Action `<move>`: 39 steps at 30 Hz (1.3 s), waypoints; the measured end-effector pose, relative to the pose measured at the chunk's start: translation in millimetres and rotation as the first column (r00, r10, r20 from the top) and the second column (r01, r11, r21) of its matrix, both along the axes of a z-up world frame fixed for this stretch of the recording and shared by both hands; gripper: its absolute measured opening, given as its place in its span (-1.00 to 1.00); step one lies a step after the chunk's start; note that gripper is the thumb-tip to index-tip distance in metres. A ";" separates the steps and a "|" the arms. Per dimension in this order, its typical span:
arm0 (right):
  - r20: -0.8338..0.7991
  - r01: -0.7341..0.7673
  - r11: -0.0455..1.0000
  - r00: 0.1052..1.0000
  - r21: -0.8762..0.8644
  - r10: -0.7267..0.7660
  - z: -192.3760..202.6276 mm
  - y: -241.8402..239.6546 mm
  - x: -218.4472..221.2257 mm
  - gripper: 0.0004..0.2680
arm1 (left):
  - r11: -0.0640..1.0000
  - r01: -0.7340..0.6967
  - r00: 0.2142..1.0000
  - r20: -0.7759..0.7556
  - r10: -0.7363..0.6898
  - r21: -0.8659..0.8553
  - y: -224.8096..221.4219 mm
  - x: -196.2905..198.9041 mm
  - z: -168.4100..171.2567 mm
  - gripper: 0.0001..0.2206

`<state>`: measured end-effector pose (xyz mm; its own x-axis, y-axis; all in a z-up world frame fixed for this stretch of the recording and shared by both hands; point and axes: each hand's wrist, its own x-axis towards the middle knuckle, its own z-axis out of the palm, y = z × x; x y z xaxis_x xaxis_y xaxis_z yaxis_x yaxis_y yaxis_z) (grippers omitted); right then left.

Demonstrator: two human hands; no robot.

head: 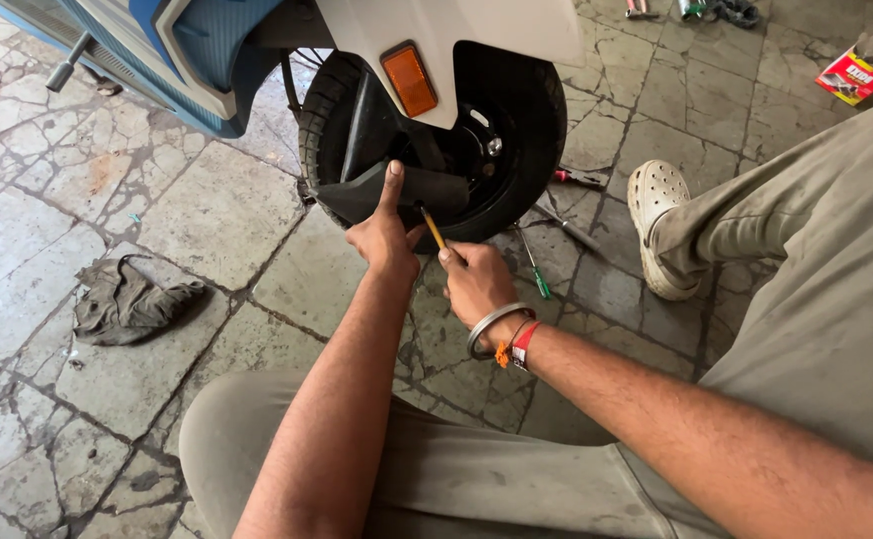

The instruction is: Using various tools to disassemble and repair the front wheel and fender assembly of a scooter.

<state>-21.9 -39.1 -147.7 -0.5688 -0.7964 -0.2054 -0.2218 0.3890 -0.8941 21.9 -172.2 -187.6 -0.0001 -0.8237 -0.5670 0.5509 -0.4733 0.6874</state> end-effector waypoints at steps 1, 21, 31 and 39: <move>0.024 -0.001 1.000 1.000 -0.013 0.001 0.0 -0.1 -0.1 -0.76 | 1.000 0.002 1.000 -0.006 -0.002 -0.015 -0.6 -0.1 -0.5 -0.03; 0.895 0.176 0.980 0.447 -0.090 0.001 -5.9 -1.6 -7.7 -0.91 | 1.000 0.006 0.999 0.045 -0.006 -0.005 -1.9 -2.0 -3.9 0.04; 0.847 0.138 0.988 0.532 -0.069 -0.015 -7.1 1.1 -12.7 -0.94 | 1.000 -0.001 0.999 0.049 0.000 0.003 -1.9 -2.8 -3.8 0.02; 0.846 0.148 0.987 0.533 -0.067 -0.023 -4.6 -0.3 -12.6 -0.94 | 0.999 0.005 1.000 0.016 -0.004 -0.032 -2.9 -2.5 -4.9 0.00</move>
